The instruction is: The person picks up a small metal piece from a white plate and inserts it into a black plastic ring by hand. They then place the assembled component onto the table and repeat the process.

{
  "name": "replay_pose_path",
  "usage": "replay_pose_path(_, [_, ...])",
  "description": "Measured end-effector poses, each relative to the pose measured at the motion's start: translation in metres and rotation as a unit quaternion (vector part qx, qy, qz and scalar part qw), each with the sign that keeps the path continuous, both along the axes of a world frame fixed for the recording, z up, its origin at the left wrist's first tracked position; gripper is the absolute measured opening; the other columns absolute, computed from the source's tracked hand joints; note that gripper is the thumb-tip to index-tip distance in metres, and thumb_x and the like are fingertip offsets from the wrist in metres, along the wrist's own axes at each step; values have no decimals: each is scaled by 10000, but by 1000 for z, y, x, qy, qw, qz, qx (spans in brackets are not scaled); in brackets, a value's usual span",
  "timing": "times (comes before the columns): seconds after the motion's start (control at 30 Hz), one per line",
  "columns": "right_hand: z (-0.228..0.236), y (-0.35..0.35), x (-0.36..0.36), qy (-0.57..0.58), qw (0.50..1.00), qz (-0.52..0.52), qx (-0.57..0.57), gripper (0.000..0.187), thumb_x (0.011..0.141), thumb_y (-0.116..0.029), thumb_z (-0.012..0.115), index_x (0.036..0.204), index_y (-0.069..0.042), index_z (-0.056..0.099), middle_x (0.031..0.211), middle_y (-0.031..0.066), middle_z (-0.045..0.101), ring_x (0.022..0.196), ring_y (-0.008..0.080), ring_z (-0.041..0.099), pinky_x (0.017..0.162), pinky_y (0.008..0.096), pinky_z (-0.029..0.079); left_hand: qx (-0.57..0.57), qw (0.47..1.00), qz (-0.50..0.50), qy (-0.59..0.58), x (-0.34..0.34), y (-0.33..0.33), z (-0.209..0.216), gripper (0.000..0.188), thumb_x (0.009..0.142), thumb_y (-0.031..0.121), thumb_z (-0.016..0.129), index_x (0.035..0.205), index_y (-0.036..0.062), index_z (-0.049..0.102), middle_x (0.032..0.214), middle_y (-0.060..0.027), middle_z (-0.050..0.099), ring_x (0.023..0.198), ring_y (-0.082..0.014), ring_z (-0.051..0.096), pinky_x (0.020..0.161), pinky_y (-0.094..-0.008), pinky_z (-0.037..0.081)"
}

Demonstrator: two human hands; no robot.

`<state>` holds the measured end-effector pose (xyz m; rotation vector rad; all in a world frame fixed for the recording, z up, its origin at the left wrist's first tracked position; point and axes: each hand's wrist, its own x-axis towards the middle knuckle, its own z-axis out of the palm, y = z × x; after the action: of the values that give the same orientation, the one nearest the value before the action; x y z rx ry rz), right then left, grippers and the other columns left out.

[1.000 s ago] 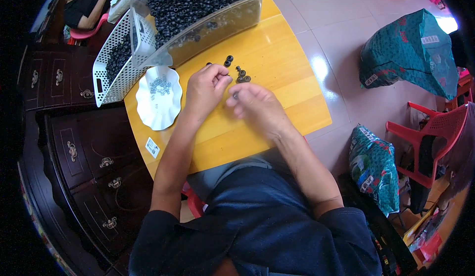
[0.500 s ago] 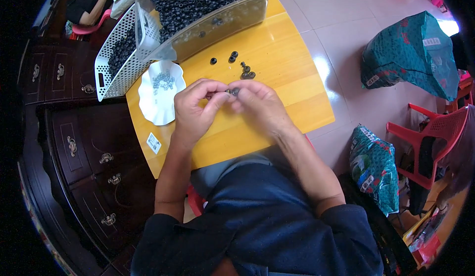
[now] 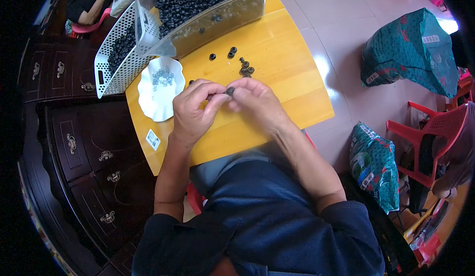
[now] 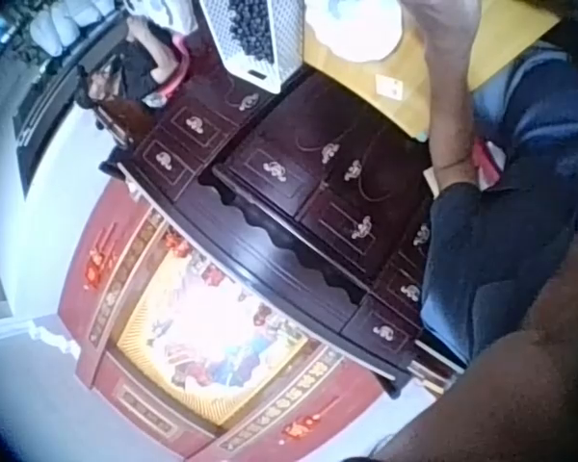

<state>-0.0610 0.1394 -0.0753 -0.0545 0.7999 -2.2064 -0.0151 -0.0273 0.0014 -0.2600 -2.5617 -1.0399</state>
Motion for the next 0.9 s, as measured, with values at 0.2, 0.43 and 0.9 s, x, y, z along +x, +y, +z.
replay_pose_path(0.2, [0,1,0,-11,1000,13,-5,177,956,-168,668,1075,-38,656,941,28,690,808,92,625,780,236,518,19,1000,1,1,1,1,-5,152,755,2,762,868,26,662,795,-89,667,710,-256,667,612,-337,526])
replay_pose_path(0.43, [-3,6,-1,-11,999,41,-26,200,942,-198,692,1056,-35,668,934,30,693,809,95,630,780,243,519,75,997,-19,-10,3,-2,-5,170,763,-15,771,900,16,675,795,-96,674,681,-209,663,603,-289,518])
replay_pose_path(0.9, [-6,4,5,22,995,91,-37,89,917,-104,654,915,-29,702,928,79,714,792,119,656,730,250,530,197,959,-148,-141,6,-15,-2,288,754,-17,793,1033,13,730,775,-45,648,663,-111,609,605,-238,495])
